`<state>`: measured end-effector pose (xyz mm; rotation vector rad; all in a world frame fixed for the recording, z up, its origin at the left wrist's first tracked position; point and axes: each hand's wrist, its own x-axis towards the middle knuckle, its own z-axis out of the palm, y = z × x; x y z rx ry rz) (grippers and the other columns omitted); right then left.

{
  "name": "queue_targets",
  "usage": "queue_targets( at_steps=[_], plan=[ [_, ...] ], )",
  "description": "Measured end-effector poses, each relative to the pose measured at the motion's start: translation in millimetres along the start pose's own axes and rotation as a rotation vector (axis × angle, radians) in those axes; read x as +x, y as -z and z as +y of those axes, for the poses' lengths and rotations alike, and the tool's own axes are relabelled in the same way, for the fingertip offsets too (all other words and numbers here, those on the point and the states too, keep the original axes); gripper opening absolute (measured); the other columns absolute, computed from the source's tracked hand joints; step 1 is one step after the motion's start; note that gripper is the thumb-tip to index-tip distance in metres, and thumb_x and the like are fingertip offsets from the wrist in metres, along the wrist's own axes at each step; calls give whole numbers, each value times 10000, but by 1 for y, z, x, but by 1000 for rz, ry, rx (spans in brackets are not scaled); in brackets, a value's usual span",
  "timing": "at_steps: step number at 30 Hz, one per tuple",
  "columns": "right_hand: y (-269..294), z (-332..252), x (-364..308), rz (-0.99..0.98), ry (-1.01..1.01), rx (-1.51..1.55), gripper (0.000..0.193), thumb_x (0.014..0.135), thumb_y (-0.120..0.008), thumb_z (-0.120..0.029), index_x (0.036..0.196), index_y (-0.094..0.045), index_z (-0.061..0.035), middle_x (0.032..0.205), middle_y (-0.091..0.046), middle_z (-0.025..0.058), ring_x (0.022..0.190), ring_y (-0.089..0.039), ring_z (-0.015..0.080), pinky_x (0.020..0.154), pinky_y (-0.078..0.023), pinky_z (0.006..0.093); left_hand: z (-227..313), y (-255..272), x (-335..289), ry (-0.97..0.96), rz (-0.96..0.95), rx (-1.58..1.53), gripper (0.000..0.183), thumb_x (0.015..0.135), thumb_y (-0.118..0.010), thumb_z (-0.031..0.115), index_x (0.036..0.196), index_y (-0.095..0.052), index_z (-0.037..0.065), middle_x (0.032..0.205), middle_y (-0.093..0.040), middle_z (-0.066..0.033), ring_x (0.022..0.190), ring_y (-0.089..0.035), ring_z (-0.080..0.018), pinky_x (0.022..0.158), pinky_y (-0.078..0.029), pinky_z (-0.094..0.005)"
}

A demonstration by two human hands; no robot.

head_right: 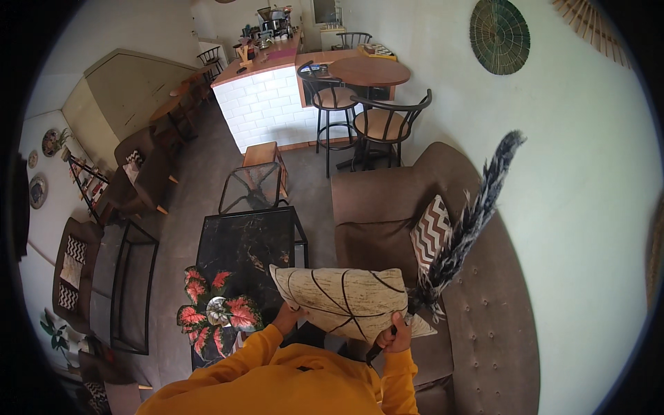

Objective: Dusting decorative pillows with a feather duster and arranging them on a couch.

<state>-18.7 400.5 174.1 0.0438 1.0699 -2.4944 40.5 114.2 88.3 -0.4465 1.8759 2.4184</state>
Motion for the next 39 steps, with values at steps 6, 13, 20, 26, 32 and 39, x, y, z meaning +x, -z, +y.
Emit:
queue_targets(
  at_steps=[6,13,20,26,32,39],
  plan=[
    [21,-1,49,356,146,-345,456,883,-467,-548,730,-428,-120,445,-287,-28,313,-254,81,313,-195,242,71,-34,21,126,346,52,518,826,-669,319,1191,-504,-10,1148,-577,-77,1030,-546,-185,855,-430,-291],
    [20,-3,50,366,136,-556,439,938,-383,-490,771,-441,-88,504,-333,-30,364,-295,43,334,-210,196,58,-11,72,-155,463,24,453,854,-628,344,1101,-573,-31,1034,-632,-100,932,-582,-174,819,-450,-296],
    [-51,-52,40,153,483,-477,212,953,-460,-287,868,-426,-96,577,-375,-11,390,-311,35,339,-260,182,146,19,136,-537,635,92,442,859,-614,352,1013,-610,-63,973,-653,-118,864,-606,-199,807,-454,-295],
    [-84,-19,47,-171,666,-98,339,897,-543,-376,836,-461,-53,562,-368,-3,408,-350,82,350,-246,211,292,-15,139,-602,796,49,605,872,-555,450,1097,-555,-112,1078,-597,-181,976,-549,-219,873,-405,-308],
    [-97,76,50,-151,515,-1005,243,920,-466,-245,738,-452,-85,566,-428,10,477,-432,108,476,-370,275,379,-23,164,-856,625,-225,645,887,-520,467,1156,-494,-119,1104,-582,-154,976,-545,-217,869,-413,-302],
    [-112,63,50,-227,619,-264,475,935,-432,-440,675,-407,-43,515,-377,30,406,-302,74,392,-266,242,414,-27,142,-863,465,-393,605,899,-502,462,1143,-509,-92,1077,-587,-146,948,-555,-188,849,-430,-291]
  ],
)
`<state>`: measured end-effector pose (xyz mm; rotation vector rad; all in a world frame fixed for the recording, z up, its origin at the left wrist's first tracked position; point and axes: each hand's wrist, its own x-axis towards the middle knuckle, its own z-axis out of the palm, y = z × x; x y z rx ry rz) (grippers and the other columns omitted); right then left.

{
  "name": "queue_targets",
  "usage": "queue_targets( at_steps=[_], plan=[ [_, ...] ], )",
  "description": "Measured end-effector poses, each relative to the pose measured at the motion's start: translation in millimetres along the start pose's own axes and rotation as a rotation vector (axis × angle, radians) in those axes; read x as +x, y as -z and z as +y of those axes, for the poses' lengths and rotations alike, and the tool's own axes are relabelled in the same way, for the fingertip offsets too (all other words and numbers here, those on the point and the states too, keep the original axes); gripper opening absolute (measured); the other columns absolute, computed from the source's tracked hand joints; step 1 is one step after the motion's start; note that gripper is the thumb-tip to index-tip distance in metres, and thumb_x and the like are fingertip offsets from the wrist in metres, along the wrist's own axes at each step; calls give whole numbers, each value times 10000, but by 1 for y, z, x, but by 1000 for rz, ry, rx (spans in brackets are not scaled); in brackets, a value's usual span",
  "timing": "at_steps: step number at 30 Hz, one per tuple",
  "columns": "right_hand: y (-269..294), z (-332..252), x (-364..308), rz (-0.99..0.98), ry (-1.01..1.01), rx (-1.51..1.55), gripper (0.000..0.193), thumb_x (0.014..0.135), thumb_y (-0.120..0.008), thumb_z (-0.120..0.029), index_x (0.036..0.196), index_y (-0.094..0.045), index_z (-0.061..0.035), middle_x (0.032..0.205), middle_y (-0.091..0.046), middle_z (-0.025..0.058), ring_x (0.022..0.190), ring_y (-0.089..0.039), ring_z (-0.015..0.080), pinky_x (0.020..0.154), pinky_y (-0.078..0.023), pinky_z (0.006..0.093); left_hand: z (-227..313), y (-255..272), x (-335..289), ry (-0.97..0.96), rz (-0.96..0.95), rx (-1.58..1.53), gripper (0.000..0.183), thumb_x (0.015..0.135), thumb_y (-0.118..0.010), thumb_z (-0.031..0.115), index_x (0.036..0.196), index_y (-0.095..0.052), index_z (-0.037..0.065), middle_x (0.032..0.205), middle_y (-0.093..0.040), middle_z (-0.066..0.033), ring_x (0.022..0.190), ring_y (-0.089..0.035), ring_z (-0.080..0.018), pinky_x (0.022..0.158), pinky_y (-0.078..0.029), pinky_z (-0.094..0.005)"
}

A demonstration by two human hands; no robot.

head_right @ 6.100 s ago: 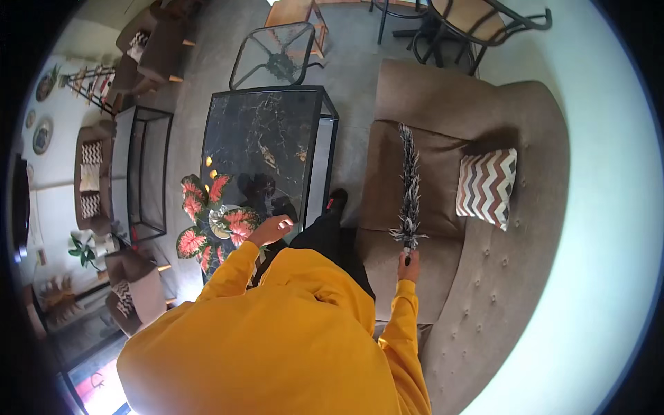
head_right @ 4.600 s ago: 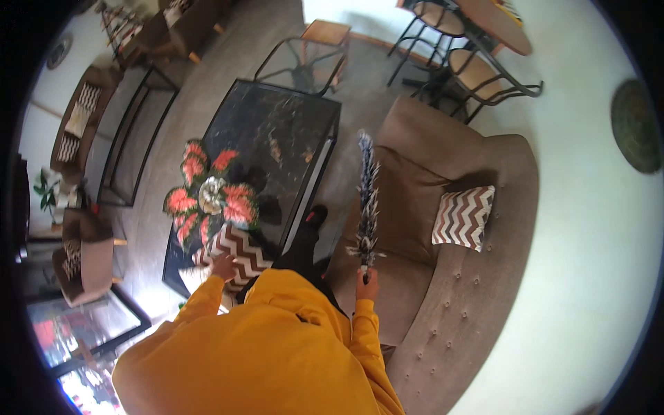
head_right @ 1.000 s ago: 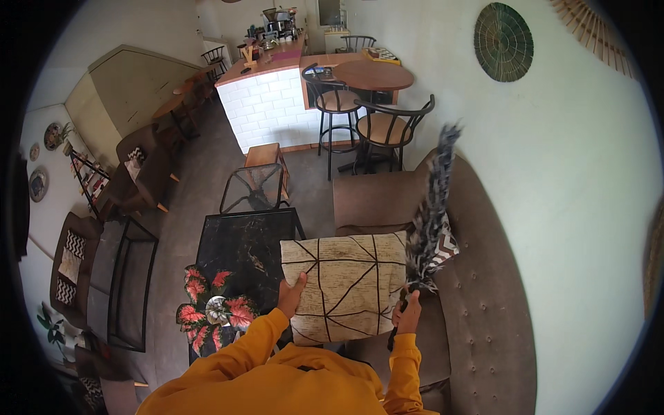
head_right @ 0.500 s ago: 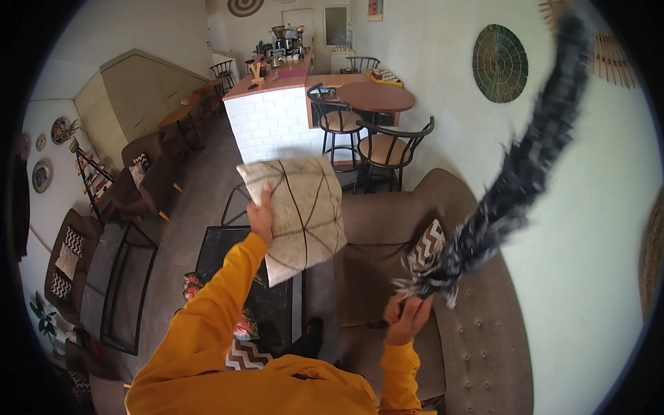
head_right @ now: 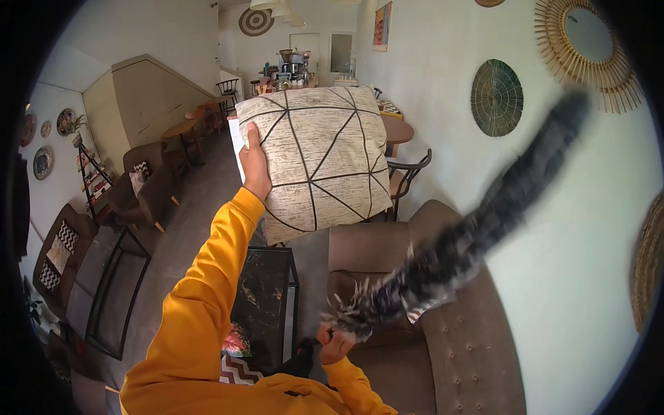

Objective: Dusting decorative pillows with a feather duster and arranging them on a couch.

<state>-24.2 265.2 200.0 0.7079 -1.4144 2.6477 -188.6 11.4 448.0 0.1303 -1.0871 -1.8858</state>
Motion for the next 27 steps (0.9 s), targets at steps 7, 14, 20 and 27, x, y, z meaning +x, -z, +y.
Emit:
queue_targets(
  at_steps=[7,14,20,27],
  plan=[
    [0,12,0,35,24,-658,390,944,-408,-341,682,-451,-56,516,-412,36,424,-381,90,388,-257,255,-1,-17,-6,-120,-90,25,509,913,-516,386,1149,-521,-65,1113,-571,-127,978,-522,-186,886,-395,-294],
    [-9,-22,21,165,98,335,467,936,-434,-417,638,-390,-60,502,-387,34,418,-321,71,387,-221,224,5,0,-11,-67,-106,-5,468,914,-521,372,1115,-547,-50,1074,-586,-100,954,-525,-158,859,-409,-279],
    [32,22,19,44,-61,-691,377,917,-486,-303,656,-445,-34,522,-427,43,464,-429,107,434,-322,247,11,-6,-16,-4,-36,-5,456,904,-537,384,1067,-563,-41,1012,-609,-95,922,-550,-157,816,-440,-280],
    [-3,-53,58,274,97,457,464,944,-390,-406,606,-370,-90,513,-401,30,442,-364,69,399,-238,219,56,26,-17,-55,-55,-66,425,916,-521,359,1060,-568,-38,1007,-624,-103,871,-593,-154,772,-474,-276]
  ],
)
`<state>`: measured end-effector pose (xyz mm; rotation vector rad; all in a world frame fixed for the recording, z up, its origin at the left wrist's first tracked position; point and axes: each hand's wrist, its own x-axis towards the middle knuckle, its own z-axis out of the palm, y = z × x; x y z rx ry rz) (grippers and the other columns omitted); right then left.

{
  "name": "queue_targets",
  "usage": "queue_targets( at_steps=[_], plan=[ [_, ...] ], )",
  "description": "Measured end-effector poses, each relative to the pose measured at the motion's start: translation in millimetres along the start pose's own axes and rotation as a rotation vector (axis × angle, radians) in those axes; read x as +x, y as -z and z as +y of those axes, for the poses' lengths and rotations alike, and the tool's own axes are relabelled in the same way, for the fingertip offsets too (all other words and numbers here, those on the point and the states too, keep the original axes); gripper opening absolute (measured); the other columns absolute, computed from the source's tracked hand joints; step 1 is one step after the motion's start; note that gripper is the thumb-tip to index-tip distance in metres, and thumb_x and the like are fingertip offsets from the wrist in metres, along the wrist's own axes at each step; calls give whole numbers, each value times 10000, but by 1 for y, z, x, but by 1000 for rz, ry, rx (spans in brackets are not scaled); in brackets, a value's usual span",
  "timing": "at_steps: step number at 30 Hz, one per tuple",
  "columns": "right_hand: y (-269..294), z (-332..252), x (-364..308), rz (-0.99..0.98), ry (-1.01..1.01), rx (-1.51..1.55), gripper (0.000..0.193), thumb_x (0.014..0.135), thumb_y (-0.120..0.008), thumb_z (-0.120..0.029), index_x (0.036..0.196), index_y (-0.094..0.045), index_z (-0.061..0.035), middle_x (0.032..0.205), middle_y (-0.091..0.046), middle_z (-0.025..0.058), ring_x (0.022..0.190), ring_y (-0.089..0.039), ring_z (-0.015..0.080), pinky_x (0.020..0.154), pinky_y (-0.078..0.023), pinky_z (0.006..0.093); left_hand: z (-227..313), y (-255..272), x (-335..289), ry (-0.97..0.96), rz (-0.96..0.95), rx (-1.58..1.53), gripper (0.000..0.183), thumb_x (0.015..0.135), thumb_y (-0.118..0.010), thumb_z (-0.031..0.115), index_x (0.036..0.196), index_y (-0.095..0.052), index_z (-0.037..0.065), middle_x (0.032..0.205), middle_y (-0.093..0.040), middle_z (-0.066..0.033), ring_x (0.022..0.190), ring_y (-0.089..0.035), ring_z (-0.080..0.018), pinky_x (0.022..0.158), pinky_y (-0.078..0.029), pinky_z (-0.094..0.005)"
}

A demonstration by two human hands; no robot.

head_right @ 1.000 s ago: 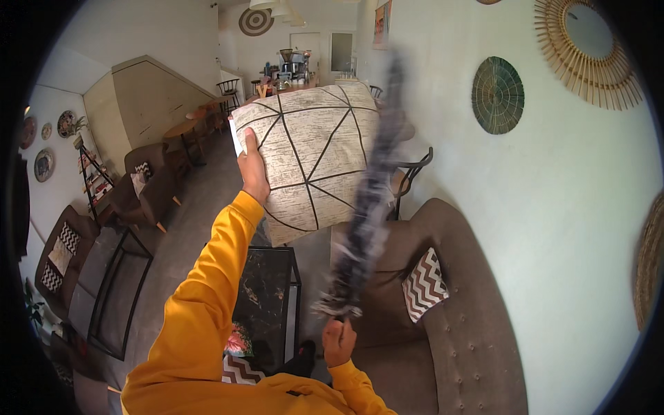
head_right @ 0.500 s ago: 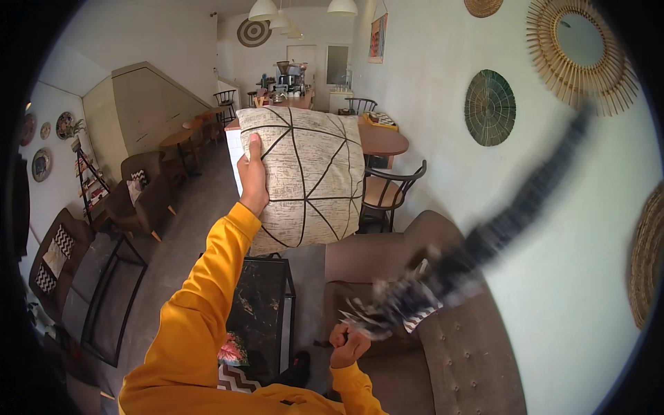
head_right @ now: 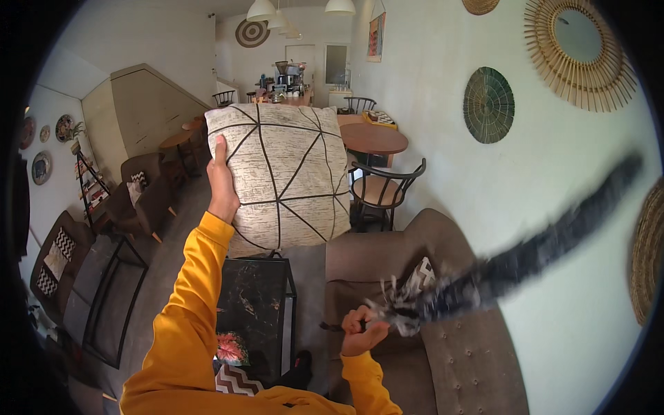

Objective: Dusting decorative pillows with a feather duster and arranging them on a couch.

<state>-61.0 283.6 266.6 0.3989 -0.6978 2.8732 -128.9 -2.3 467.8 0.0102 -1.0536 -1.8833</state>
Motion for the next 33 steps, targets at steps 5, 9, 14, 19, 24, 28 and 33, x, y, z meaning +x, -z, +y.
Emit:
queue_targets(
  at_steps=[5,9,14,19,24,28,33],
  plan=[
    [85,41,-16,-471,223,-1130,472,944,-394,-439,658,-452,-69,502,-409,-4,437,-403,85,396,-287,229,15,-20,-13,-37,-108,-26,407,911,-533,356,1031,-579,-30,959,-630,-90,839,-592,-141,759,-469,-261],
    [79,17,-12,-281,-175,-1088,418,952,-410,-403,694,-458,-77,515,-416,-5,392,-362,83,381,-271,215,22,-11,-11,-13,-86,-6,411,905,-540,364,1054,-579,-17,990,-637,-96,862,-606,-147,781,-476,-263],
    [24,3,9,65,-56,-132,441,940,-390,-477,721,-370,-95,517,-346,5,411,-292,65,362,-240,227,33,17,-2,-36,-84,-51,439,907,-532,365,1110,-552,-23,1054,-622,-114,904,-609,-169,813,-478,-283],
    [117,34,-2,-243,-38,-866,406,925,-456,-433,741,-446,-71,528,-412,19,412,-377,91,364,-291,242,41,-9,-12,-63,-182,-152,516,909,-499,409,1198,-490,-18,1124,-587,-127,949,-602,-192,839,-476,-293],
    [112,13,7,-177,-53,-1042,432,919,-465,-454,704,-410,-83,516,-389,1,418,-360,71,373,-287,234,58,8,-15,-134,-167,87,515,905,-509,403,1208,-483,-13,1147,-576,-106,998,-576,-175,858,-458,-281],
    [63,16,15,62,-86,-403,442,928,-438,-455,671,-350,-107,529,-329,1,401,-283,76,373,-252,249,59,19,-11,-102,-136,-54,506,907,-507,394,1232,-471,8,1177,-563,-102,1007,-571,-180,869,-452,-285],
    [127,38,-6,-354,-115,-1189,446,929,-457,-393,689,-431,-18,523,-422,69,437,-448,180,438,-349,323,62,-6,-29,-64,-159,-154,507,906,-509,392,1232,-473,6,1179,-561,-104,1008,-573,-179,863,-454,-284]
  ],
)
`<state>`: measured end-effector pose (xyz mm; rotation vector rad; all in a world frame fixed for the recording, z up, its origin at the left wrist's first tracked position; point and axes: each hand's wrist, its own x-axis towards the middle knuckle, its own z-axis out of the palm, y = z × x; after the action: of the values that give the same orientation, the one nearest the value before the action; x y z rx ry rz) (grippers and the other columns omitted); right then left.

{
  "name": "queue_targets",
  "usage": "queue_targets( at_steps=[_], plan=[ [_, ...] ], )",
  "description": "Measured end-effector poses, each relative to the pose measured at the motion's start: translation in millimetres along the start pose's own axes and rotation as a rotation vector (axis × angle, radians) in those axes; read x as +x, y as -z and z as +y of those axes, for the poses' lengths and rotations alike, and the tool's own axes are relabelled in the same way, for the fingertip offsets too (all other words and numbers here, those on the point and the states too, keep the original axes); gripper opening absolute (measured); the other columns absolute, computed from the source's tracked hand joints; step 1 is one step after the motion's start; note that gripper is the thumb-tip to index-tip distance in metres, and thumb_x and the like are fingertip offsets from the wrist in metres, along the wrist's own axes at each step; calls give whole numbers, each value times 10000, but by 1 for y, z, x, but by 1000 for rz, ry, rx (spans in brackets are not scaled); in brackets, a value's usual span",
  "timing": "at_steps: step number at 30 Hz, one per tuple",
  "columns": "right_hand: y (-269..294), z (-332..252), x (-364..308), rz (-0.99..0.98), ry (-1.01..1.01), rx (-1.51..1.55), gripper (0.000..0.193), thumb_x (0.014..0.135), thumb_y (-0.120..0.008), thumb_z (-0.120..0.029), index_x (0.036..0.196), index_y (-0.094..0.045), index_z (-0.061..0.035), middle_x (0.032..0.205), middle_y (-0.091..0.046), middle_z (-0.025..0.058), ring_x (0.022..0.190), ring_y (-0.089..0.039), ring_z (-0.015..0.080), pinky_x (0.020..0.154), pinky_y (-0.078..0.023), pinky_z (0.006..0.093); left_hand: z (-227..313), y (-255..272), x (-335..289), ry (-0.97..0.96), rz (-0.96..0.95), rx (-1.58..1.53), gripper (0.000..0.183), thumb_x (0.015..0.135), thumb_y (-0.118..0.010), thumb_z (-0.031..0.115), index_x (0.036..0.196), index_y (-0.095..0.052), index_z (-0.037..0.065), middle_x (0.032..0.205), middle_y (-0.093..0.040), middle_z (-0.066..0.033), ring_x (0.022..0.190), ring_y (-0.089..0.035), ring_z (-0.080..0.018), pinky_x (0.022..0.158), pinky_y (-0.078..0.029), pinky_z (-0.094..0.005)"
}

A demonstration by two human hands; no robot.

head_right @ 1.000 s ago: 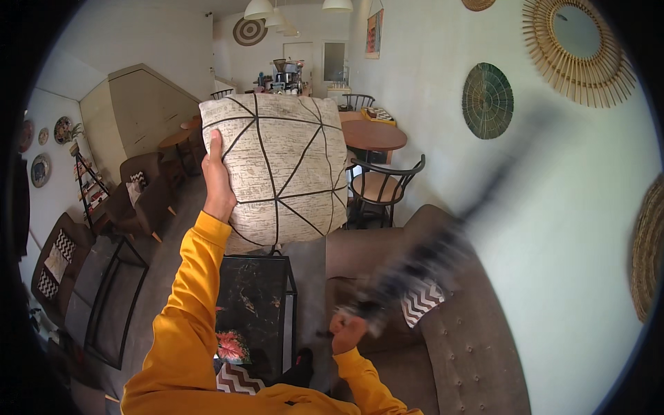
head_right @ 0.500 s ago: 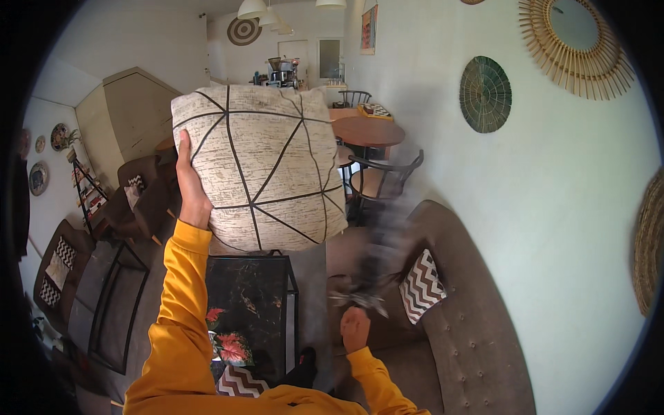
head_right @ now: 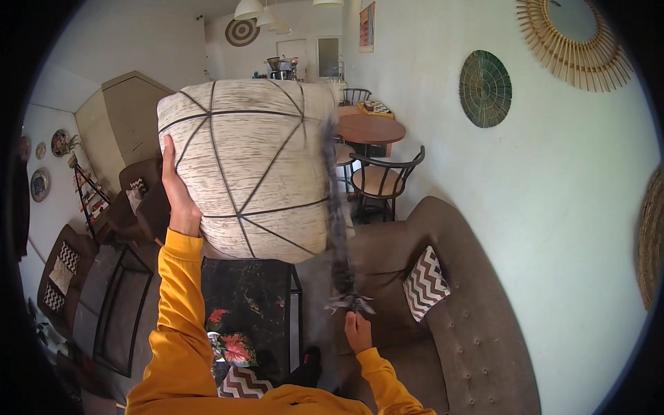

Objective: Dusting decorative pillows with a feather duster and arranging them on a couch.

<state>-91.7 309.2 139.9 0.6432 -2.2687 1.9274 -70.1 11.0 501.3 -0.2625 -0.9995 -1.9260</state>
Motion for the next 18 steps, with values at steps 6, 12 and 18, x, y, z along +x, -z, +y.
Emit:
queue_targets(
  at_steps=[6,12,18],
  plan=[
    [4,-33,12,200,-65,195,490,933,-426,-461,622,-407,-83,514,-396,-12,453,-387,61,403,-275,226,3,27,8,15,-17,133,503,904,-515,387,1223,-475,0,1149,-575,-116,972,-588,-182,856,-463,-291],
    [-17,6,11,72,-19,591,532,903,-433,-536,604,-386,-99,492,-334,-14,417,-336,78,389,-240,230,-6,12,7,58,24,-6,478,908,-506,361,1241,-476,19,1200,-557,-75,1049,-555,-183,917,-425,-301],
    [21,6,19,188,40,-84,475,918,-489,-411,606,-412,-62,507,-400,11,418,-388,110,403,-297,260,-2,28,10,41,-37,223,459,913,-503,363,1213,-496,15,1157,-576,-93,1003,-577,-177,882,-450,-296]
  ],
)
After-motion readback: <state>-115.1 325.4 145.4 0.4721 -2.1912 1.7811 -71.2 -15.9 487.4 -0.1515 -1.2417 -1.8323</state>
